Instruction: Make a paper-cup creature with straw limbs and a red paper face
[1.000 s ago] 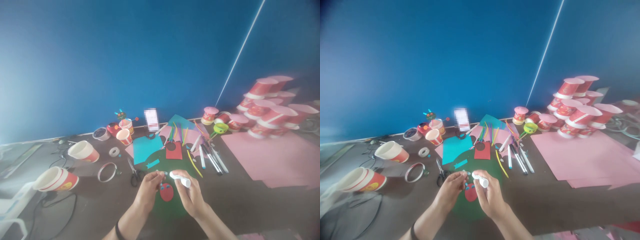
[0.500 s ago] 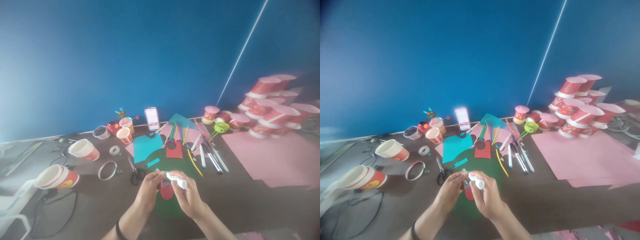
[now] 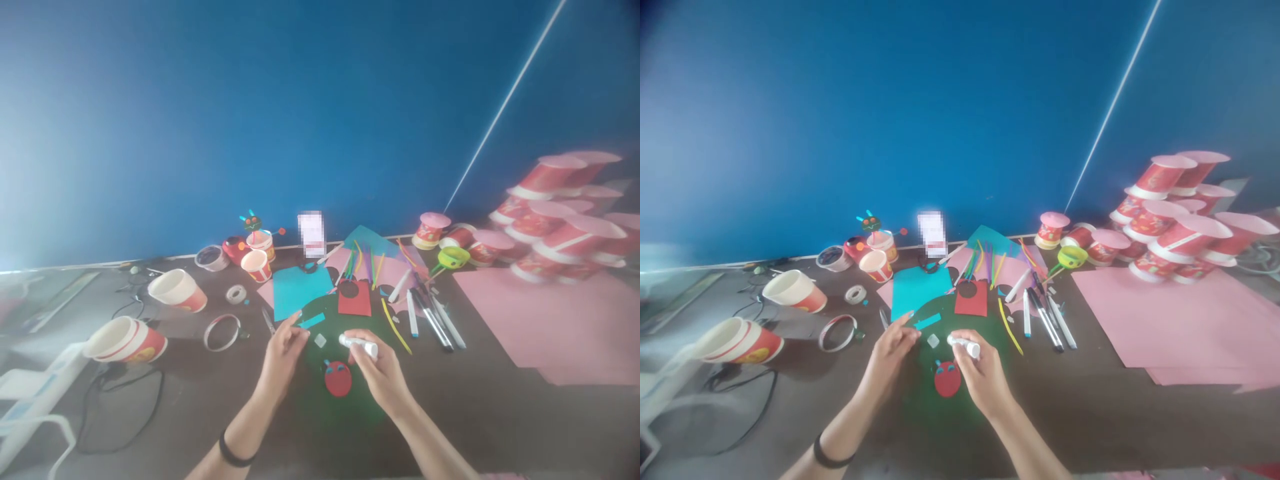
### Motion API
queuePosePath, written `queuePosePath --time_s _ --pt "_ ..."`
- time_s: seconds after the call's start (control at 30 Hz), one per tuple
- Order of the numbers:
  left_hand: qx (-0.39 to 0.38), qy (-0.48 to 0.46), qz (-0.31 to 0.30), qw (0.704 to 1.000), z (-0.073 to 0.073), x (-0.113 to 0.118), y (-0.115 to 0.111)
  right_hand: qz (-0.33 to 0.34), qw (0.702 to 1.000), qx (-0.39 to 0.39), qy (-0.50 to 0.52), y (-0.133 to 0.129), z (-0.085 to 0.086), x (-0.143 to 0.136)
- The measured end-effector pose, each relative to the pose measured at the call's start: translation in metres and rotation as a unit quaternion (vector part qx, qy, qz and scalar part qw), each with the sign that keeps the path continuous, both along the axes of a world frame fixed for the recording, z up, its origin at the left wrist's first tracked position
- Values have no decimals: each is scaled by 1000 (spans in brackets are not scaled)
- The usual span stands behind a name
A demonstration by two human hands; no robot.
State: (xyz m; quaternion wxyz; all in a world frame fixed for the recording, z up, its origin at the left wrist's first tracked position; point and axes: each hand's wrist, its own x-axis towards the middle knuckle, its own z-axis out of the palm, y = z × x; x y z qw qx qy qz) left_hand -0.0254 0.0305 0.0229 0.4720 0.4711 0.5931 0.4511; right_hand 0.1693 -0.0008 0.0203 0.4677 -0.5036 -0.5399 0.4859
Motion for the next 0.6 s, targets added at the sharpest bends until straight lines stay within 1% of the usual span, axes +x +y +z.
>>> queuePosePath --time_s 0.07,0.2,0.27,0.33,0.4,0.47,0.53,0.6 --pt "27 53 -34 998 -7 4 -3 9 999 -27 28 1 -3 -3" --pt "113 163 -69 978 -15 16 -3 3 998 -34 52 2 -8 -5" --pt "139 183 -97 968 -16 21 0 -13 998 -35 60 2 -10 -4" --pt "139 179 -117 967 -16 23 2 -33 996 -40 78 3 -12 -3" --pt "128 151 -107 974 -13 23 5 -51 992 -54 105 4 -14 -1" --pt "104 100 -73 987 -9 22 7 -62 987 -68 133 5 -15 0" --pt "64 24 -28 997 -3 21 7 -74 983 -67 154 5 -16 -2" --pt "0 -92 11 996 3 22 7 -78 983 -47 157 5 -15 -7"
